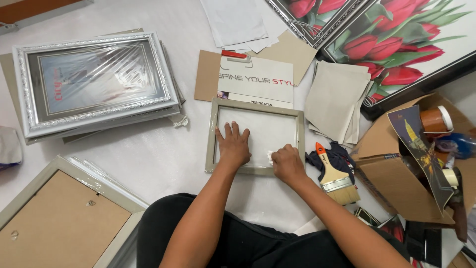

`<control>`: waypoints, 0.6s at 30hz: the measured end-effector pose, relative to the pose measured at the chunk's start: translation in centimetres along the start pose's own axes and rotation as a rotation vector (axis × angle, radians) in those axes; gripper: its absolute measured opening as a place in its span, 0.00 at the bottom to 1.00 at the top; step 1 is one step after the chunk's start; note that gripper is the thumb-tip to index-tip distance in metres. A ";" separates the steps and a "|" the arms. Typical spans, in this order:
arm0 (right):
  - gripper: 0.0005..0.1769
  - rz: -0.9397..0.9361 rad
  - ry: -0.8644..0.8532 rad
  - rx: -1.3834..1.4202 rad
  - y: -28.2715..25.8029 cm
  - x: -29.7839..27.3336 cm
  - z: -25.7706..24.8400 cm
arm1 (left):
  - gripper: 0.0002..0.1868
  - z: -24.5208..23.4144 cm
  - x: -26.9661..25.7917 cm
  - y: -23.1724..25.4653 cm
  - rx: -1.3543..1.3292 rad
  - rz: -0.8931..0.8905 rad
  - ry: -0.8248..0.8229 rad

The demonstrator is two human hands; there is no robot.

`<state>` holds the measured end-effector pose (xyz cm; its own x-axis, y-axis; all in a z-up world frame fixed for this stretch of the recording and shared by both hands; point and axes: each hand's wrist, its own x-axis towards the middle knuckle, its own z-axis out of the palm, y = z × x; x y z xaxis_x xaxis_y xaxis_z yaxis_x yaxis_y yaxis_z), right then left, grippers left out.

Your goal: Cleaning a picture frame and assembling it with a picture and backboard

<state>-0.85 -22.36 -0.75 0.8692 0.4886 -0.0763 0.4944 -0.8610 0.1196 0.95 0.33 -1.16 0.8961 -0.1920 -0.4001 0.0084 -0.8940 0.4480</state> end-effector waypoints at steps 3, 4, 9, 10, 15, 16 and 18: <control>0.04 0.001 -0.044 0.013 -0.8 -0.1 -1.4 | 0.41 0.1 0.1 0.0 -0.006 -0.002 -0.012; 0.04 0.000 -0.043 0.015 -0.7 0.6 -1.3 | 0.41 0.0 0.1 0.0 -0.004 -0.003 -0.011; 0.07 0.072 -0.052 -0.033 0.9 5.4 1.2 | 0.42 0.6 0.7 0.1 -0.027 0.000 -0.014; 0.07 0.070 -0.052 -0.028 1.5 6.7 1.7 | 0.42 0.4 0.6 0.2 -0.025 -0.004 -0.016; 0.11 0.145 -0.033 -0.141 3.0 12.4 2.9 | 0.39 -0.6 -0.1 0.2 -0.043 -0.005 -0.024; 0.11 0.136 -0.038 -0.137 3.0 13.0 2.7 | 0.39 -0.3 0.2 0.2 -0.046 -0.014 -0.028; 0.10 0.160 -0.023 -0.124 3.0 13.9 2.1 | 0.37 0.4 0.7 0.3 -0.050 -0.004 -0.010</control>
<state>12.72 -18.47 -3.55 0.9371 0.3423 -0.0688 0.3483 -0.9028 0.2524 1.37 -0.25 -1.62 0.8917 -0.1930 -0.4095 0.0340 -0.8734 0.4858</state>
